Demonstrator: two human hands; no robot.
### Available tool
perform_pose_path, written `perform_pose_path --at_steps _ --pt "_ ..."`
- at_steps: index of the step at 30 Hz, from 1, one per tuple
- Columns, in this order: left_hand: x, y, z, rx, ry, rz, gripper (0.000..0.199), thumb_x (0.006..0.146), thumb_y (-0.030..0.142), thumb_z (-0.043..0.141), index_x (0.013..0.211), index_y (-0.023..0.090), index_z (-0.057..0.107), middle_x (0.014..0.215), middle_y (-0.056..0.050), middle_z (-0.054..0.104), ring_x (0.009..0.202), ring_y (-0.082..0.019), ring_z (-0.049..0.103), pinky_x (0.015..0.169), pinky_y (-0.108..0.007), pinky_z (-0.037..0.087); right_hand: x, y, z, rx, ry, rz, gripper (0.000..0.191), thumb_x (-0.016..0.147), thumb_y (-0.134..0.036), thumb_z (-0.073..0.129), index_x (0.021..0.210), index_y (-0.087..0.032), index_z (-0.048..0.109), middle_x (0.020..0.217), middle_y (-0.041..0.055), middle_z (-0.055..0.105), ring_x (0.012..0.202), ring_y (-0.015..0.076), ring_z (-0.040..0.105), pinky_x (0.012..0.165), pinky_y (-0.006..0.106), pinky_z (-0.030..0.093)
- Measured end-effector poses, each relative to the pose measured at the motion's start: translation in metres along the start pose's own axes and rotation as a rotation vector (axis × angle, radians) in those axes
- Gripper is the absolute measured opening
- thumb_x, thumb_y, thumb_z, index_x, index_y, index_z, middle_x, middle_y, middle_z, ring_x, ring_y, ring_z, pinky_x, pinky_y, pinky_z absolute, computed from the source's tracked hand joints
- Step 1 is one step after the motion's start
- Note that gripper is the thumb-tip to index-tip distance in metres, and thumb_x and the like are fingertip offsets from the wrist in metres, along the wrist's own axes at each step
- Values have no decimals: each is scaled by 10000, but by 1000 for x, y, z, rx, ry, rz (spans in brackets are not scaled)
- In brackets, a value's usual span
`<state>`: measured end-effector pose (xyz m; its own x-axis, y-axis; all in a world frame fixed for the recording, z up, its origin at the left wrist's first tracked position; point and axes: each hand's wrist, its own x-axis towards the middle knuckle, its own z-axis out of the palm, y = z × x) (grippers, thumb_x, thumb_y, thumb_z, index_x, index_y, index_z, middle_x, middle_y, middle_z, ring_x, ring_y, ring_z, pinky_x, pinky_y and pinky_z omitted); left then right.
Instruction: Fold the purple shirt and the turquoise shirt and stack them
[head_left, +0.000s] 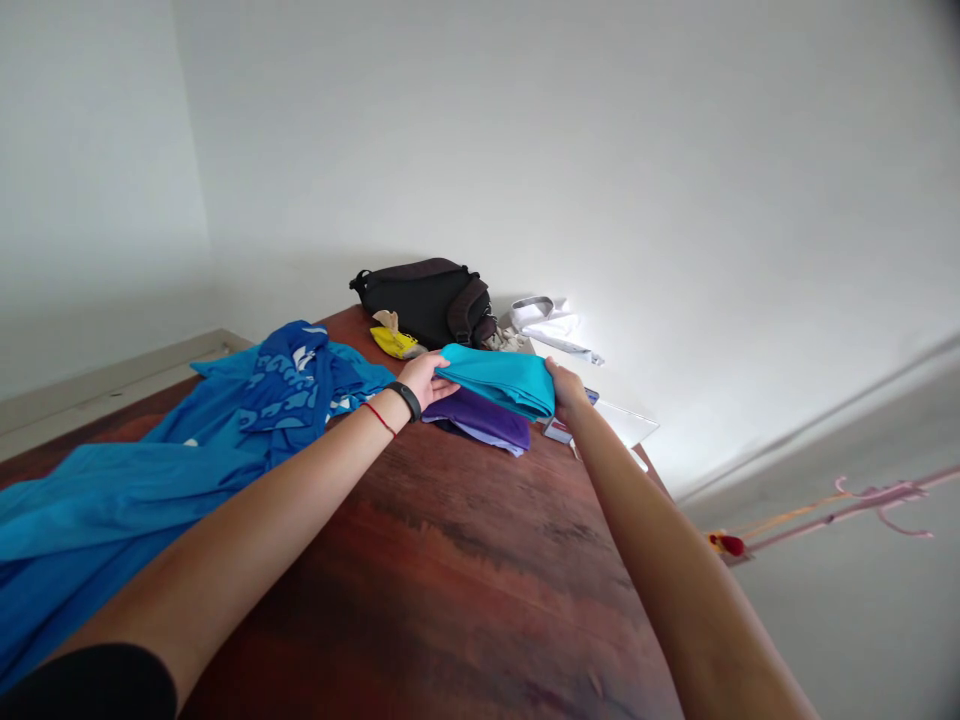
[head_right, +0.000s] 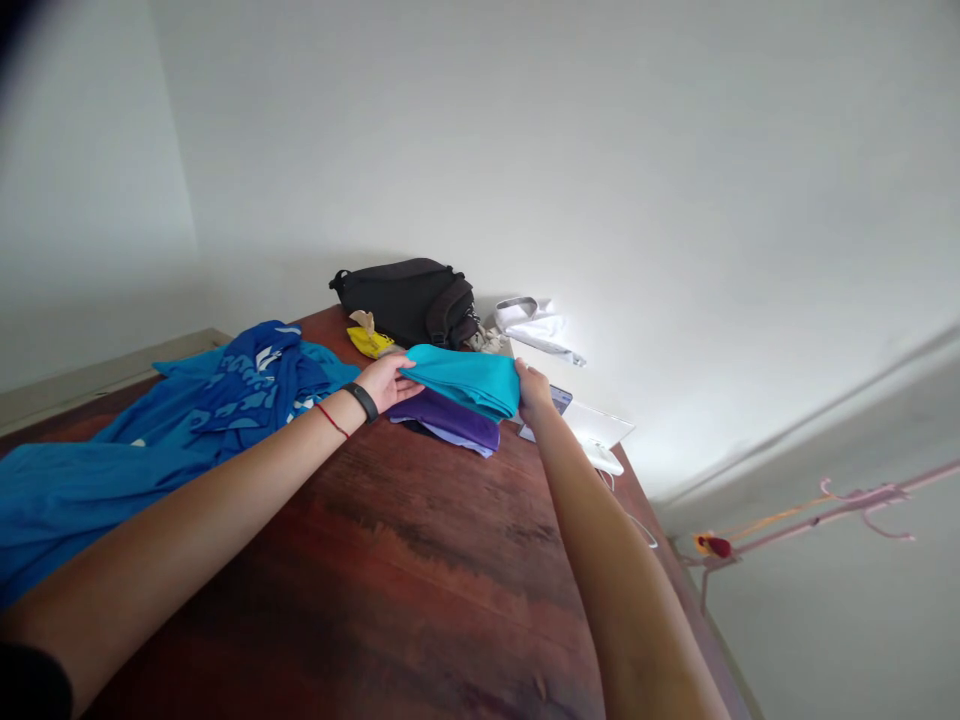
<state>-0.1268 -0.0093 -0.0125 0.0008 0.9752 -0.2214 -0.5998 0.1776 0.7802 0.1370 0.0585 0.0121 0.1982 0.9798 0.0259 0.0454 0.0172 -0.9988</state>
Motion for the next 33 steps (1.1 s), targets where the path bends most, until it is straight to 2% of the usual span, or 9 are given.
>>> perform_pose_path --at_steps 5,8,11,15,17,19,24,28,33 --pt "3 -2 -21 116 -3 -176 78 838 214 577 905 191 548 798 -64 675 730 -229 730 648 -337 621 8 27 11 -38 -62 151 223 856 -389 696 946 -187 665 809 44 715 729 187 686 614 283 584" --pt "7 -5 -34 242 0 -248 218 858 395 602 923 188 577 801 -101 683 693 -295 727 556 -394 606 -2 48 4 -83 -125 207 211 819 -325 741 961 -179 685 880 57 737 758 181 694 648 279 588" --pt "16 -9 -43 351 40 -210 340 864 481 627 1037 189 605 838 -113 684 619 -269 700 510 -377 582 -10 61 -6 -129 -167 246 235 805 -318 758 966 -161 691 927 74 748 799 180 702 680 271 588" --pt "24 -14 -46 400 52 -42 556 828 294 726 1331 319 491 1029 -58 670 672 -168 667 607 -321 600 -12 63 -11 -194 -216 275 284 795 -356 763 969 -139 701 859 85 750 728 194 701 645 303 589" --pt "22 -16 -44 405 9 15 660 787 181 746 1369 347 485 1078 -50 653 711 -148 652 633 -294 601 -10 61 -8 -216 -223 254 264 802 -315 746 989 -134 702 821 80 747 700 197 697 636 314 589" --pt "19 -16 -42 405 -56 48 648 757 114 738 1340 328 551 1074 -53 645 737 -148 643 630 -279 600 -8 58 -4 -236 -200 202 255 807 -271 724 1019 -132 697 807 68 745 704 192 696 651 312 589" --pt "13 -14 -37 410 -170 97 596 748 96 710 1309 281 631 973 -46 651 740 -156 627 612 -278 601 -3 56 -2 -334 -59 26 419 783 -258 713 1186 -159 656 826 15 724 725 162 674 727 301 568" --pt "15 -18 -37 482 -134 117 631 727 90 716 1332 245 622 821 -20 632 655 -140 594 606 -267 585 -9 67 -5 -457 17 -59 524 752 -239 706 1267 -182 626 764 -15 678 732 176 656 825 359 542" --pt "19 -22 -43 631 -83 110 586 716 89 665 1271 275 649 854 -16 651 626 -150 628 640 -295 585 -19 77 -5 -577 70 -134 417 747 -266 699 1156 -188 683 858 29 685 944 239 654 994 419 454"
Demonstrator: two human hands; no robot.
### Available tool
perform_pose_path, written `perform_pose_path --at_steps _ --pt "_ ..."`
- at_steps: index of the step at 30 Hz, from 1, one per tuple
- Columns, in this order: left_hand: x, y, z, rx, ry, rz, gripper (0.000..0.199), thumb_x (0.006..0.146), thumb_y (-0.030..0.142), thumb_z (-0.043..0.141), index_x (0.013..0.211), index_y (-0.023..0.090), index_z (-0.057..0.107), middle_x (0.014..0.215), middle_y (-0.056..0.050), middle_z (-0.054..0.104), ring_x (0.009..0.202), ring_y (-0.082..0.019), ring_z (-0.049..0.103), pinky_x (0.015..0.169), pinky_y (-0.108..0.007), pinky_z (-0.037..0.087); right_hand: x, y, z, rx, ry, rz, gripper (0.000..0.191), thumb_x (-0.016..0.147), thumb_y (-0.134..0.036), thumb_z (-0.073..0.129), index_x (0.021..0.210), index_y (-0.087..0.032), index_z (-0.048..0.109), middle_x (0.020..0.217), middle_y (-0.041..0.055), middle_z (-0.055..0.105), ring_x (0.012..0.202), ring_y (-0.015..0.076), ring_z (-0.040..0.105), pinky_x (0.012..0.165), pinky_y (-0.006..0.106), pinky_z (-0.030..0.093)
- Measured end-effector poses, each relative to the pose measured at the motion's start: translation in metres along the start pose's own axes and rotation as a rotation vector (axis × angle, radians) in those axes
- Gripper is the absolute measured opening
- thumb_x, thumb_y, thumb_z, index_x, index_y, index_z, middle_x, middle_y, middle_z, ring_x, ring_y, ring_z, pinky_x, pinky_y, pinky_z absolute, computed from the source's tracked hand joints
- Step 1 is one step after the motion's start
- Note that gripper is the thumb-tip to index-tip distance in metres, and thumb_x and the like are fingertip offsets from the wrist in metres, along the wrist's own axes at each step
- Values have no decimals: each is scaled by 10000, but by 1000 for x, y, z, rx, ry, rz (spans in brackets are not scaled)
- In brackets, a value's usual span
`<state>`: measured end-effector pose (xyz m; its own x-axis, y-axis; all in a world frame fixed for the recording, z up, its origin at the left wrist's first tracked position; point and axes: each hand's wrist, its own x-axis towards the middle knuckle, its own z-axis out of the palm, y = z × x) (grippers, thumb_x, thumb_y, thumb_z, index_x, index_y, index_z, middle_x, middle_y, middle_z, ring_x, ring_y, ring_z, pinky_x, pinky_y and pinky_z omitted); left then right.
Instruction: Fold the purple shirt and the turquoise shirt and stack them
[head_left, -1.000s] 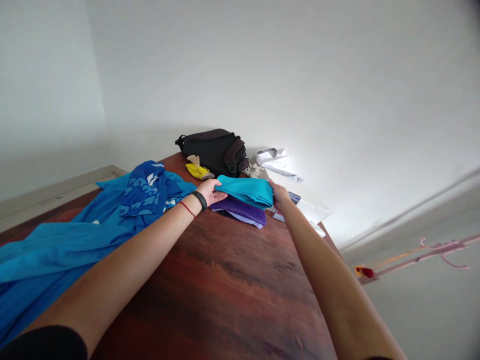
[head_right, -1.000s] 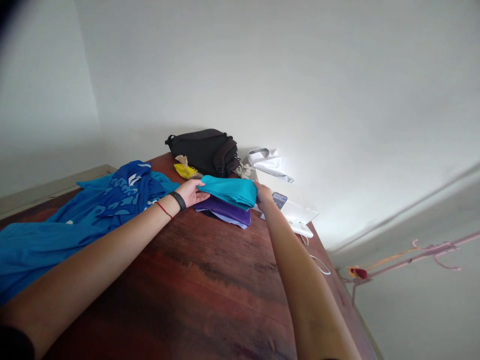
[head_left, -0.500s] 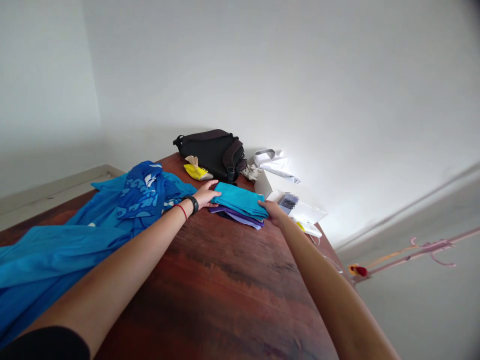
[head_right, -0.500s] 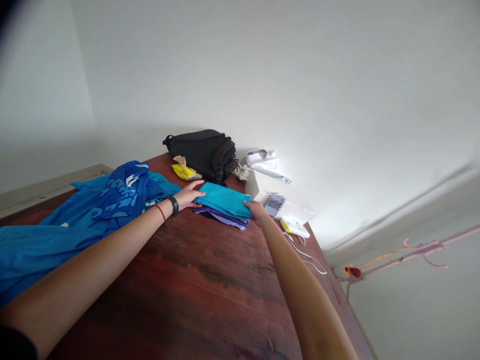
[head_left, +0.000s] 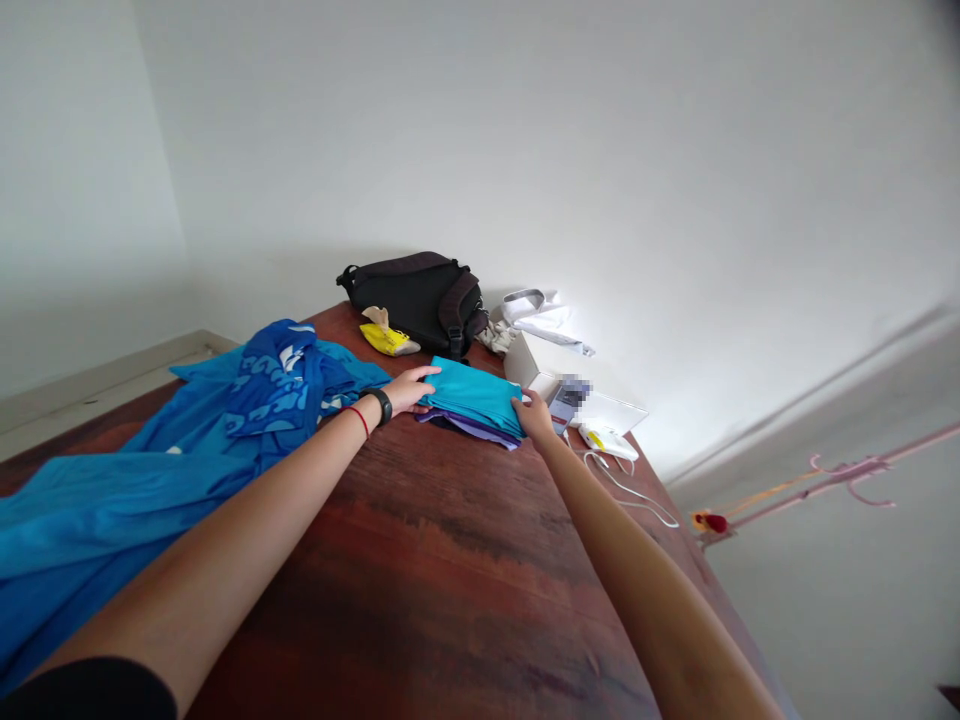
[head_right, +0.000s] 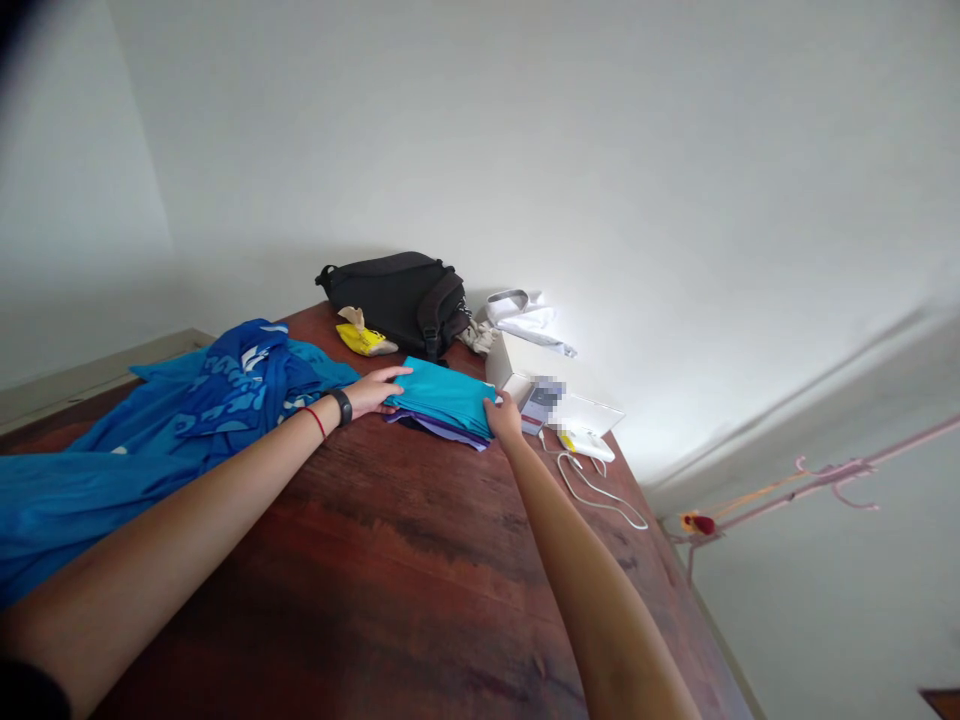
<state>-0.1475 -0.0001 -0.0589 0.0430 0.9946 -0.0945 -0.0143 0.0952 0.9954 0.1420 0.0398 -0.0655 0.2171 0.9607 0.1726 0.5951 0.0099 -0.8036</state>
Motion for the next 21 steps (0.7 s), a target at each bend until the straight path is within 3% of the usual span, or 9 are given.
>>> perform_pose_path --at_steps 2,4,7,9,11,14,17,21 --pt "4 0 -1 74 47 27 547 695 90 668 1204 291 675 936 -26 669 738 -188 669 719 -321 591 -3 -6 -4 -34 16 -48 381 762 -267 687 1132 -176 691 987 76 687 1059 268 618 1057 436 400" --pt "8 2 -1 153 126 80 412 693 109 688 1078 252 710 1037 -61 674 966 -254 666 877 -355 561 -6 -17 -9 -54 38 -107 367 786 -270 664 1140 -178 691 1147 111 653 1172 281 558 1108 429 344" --pt "9 7 2 249 237 206 219 766 186 687 984 202 707 1268 -119 606 1321 -328 463 1130 -404 369 -9 -40 -12 -63 82 -276 310 844 -302 600 1113 -191 706 1219 113 623 1205 275 529 1116 406 335" --pt "5 9 7 287 257 296 223 827 236 650 1043 212 701 1398 -105 533 1411 -319 354 1200 -413 242 -9 -53 -8 -55 80 -394 293 888 -343 547 1075 -196 718 1185 104 642 1156 263 561 1083 395 372" --pt "-1 10 13 332 197 410 272 861 267 628 1124 247 695 1472 -54 491 1446 -286 308 1224 -394 174 -6 -60 1 -83 14 -424 334 927 -389 497 1108 -204 709 1224 99 641 1182 253 555 1092 384 361" --pt "-10 6 21 420 -3 566 354 863 313 640 1213 282 681 1510 -8 471 1490 -266 224 1237 -408 97 -2 -56 17 -177 -142 -352 446 962 -454 459 1270 -189 642 1371 110 585 1325 249 468 1155 377 265" --pt "-11 -5 24 429 -105 500 401 844 366 660 1234 273 678 1535 -28 439 1511 -270 164 1232 -441 52 0 -39 31 -227 -238 -270 589 951 -550 465 1404 -181 546 1517 120 457 1447 276 329 1194 429 171" --pt "-4 -19 24 419 -80 411 455 848 400 656 1278 254 655 1597 -51 325 1522 -272 107 1228 -421 61 -2 -21 39 -270 -291 -192 714 942 -655 386 1515 -230 401 1623 89 272 1517 283 154 1208 497 85"
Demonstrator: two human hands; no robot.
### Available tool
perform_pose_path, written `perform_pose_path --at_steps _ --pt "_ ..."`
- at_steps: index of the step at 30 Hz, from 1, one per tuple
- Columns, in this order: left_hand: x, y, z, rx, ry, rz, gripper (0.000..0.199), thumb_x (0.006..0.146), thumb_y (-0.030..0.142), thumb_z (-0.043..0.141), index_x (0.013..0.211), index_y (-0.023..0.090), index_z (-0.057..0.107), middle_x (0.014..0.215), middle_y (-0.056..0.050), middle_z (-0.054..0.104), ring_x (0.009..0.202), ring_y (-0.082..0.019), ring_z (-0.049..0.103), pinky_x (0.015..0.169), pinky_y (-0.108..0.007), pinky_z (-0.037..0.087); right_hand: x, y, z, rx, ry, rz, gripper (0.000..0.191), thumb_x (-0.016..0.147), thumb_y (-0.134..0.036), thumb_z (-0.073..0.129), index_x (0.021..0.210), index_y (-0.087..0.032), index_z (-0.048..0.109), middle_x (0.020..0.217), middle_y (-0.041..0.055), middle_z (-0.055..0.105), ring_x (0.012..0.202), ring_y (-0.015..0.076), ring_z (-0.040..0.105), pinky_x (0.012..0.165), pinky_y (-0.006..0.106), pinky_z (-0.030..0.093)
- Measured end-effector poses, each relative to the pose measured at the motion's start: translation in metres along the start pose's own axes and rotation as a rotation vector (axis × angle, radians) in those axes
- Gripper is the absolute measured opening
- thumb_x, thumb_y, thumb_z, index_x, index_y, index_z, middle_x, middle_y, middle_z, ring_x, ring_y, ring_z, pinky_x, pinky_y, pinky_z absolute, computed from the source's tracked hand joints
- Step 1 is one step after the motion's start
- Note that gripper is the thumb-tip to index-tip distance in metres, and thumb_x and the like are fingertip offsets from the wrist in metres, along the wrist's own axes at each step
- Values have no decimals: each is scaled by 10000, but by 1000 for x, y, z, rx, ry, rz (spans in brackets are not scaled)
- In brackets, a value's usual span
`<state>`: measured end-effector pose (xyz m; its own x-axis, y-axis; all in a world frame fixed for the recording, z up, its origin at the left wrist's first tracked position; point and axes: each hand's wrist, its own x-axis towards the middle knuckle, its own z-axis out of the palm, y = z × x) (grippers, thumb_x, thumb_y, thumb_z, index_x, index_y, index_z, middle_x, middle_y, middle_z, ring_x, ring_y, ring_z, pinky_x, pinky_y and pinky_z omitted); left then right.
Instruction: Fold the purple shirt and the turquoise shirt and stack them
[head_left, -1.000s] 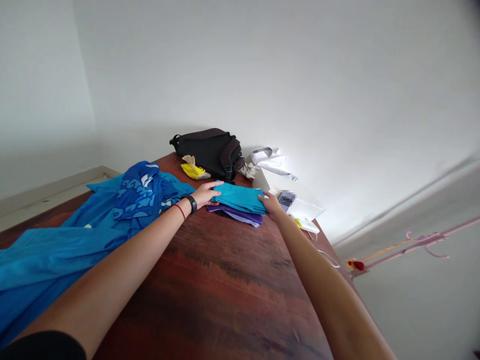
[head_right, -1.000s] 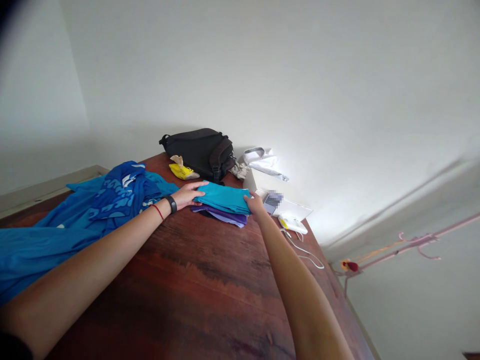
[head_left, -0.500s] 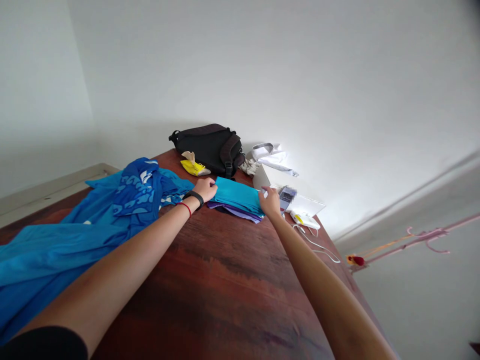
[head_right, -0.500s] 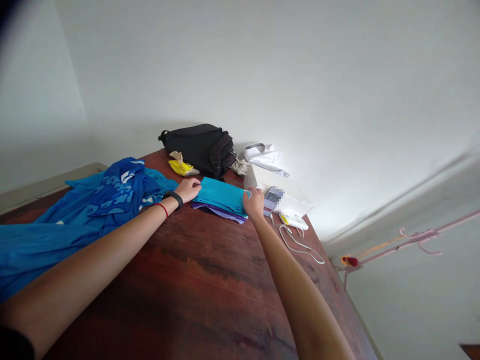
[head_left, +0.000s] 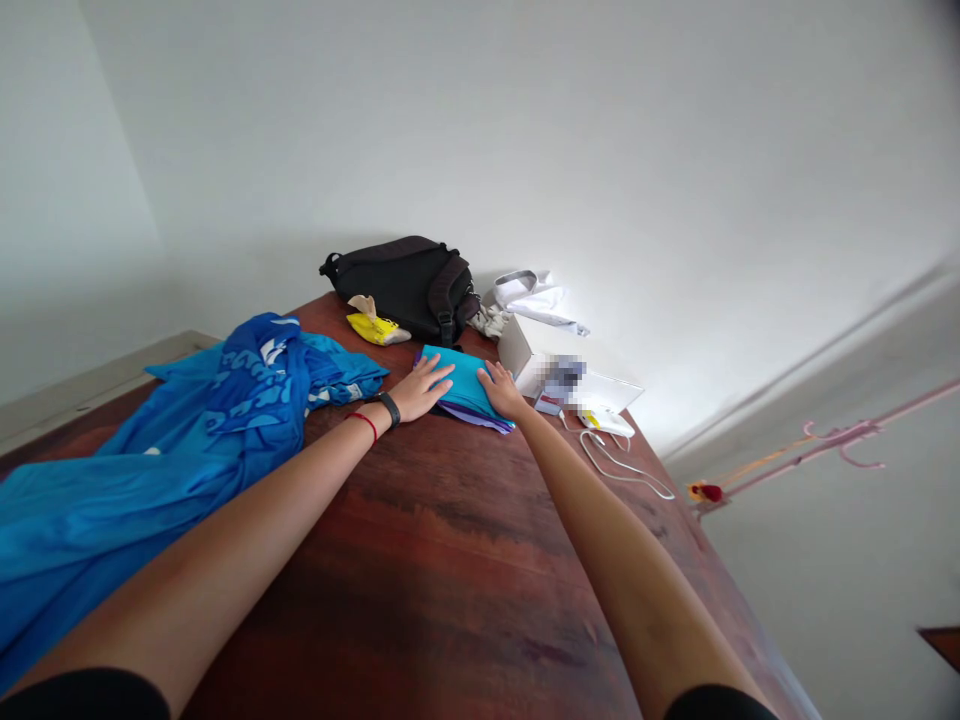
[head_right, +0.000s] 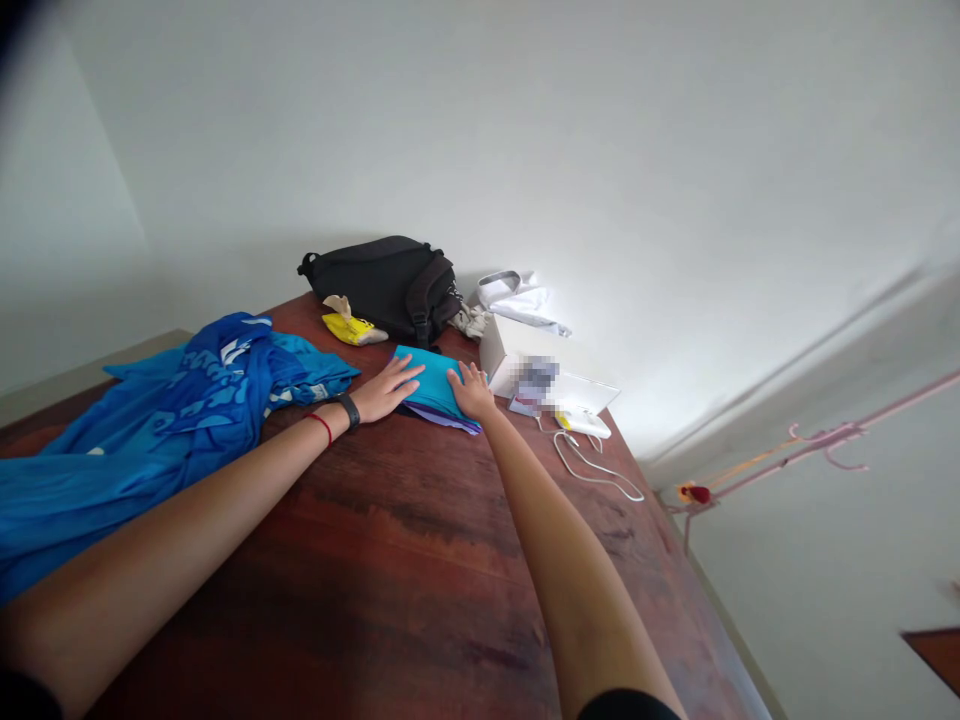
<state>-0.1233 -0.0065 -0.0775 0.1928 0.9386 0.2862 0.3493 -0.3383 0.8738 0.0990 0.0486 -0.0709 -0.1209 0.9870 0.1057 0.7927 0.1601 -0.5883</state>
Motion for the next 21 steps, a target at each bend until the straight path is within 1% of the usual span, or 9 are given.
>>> perform_pose_path --at_steps 3,7,10,13,14,16,18,19,21 --pt "3 -10 2 41 16 -31 529 862 413 639 1358 237 595 1621 -78 259 1516 -285 113 1225 -405 97 0 2 3 -12 -7 15 749 934 -680 371 1540 -239 350 1634 83 242 1523 279 123 1213 501 65" --pt "5 -19 -2 73 -6 -117 703 863 494 608 1484 205 450 1637 -98 160 1502 -279 163 1219 -365 138 -3 -4 3 -12 0 6 753 928 -681 393 1531 -230 371 1619 78 287 1517 273 156 1221 471 88" --pt "5 -19 -7 181 -38 -135 756 875 542 554 1521 188 386 1634 -95 155 1499 -259 168 1214 -330 148 -23 -5 4 -4 64 11 692 961 -621 373 1518 -213 399 1614 77 299 1511 270 180 1224 443 126" --pt "6 -16 -12 280 -78 -139 761 889 558 507 1534 183 357 1631 -100 156 1495 -257 193 1207 -332 180 -69 0 10 10 161 -24 663 987 -556 352 1533 -181 368 1632 81 249 1522 262 139 1234 434 117" --pt "7 -15 -13 295 -83 -140 751 890 553 508 1531 189 361 1628 -104 170 1494 -263 198 1207 -352 186 -89 3 11 20 159 -59 691 979 -558 378 1552 -176 322 1645 84 202 1529 258 101 1235 438 114" --pt "10 -10 -15 325 -73 -145 713 896 530 517 1512 194 390 1615 -123 221 1497 -297 190 1209 -436 171 -132 9 13 46 113 -106 756 931 -561 495 1570 -224 273 1660 65 127 1532 271 63 1231 480 120" --pt "13 -1 -16 363 -33 -145 664 912 507 514 1477 170 431 1599 -156 265 1500 -351 156 1198 -537 123 -173 13 9 121 25 -101 725 914 -546 544 1550 -276 322 1660 62 123 1521 302 125 1214 556 123" --pt "13 6 -15 382 -6 -138 642 924 499 505 1458 148 449 1596 -173 267 1501 -375 131 1191 -571 93 -190 14 7 170 3 -119 692 910 -533 559 1528 -284 370 1655 64 151 1517 305 146 1210 564 132" --pt "12 26 -11 416 38 -107 600 949 482 479 1423 114 476 1601 -186 256 1506 -389 79 1191 -585 57 -216 10 0 276 8 -189 611 911 -500 576 1476 -294 462 1647 57 190 1502 287 222 1209 516 200"
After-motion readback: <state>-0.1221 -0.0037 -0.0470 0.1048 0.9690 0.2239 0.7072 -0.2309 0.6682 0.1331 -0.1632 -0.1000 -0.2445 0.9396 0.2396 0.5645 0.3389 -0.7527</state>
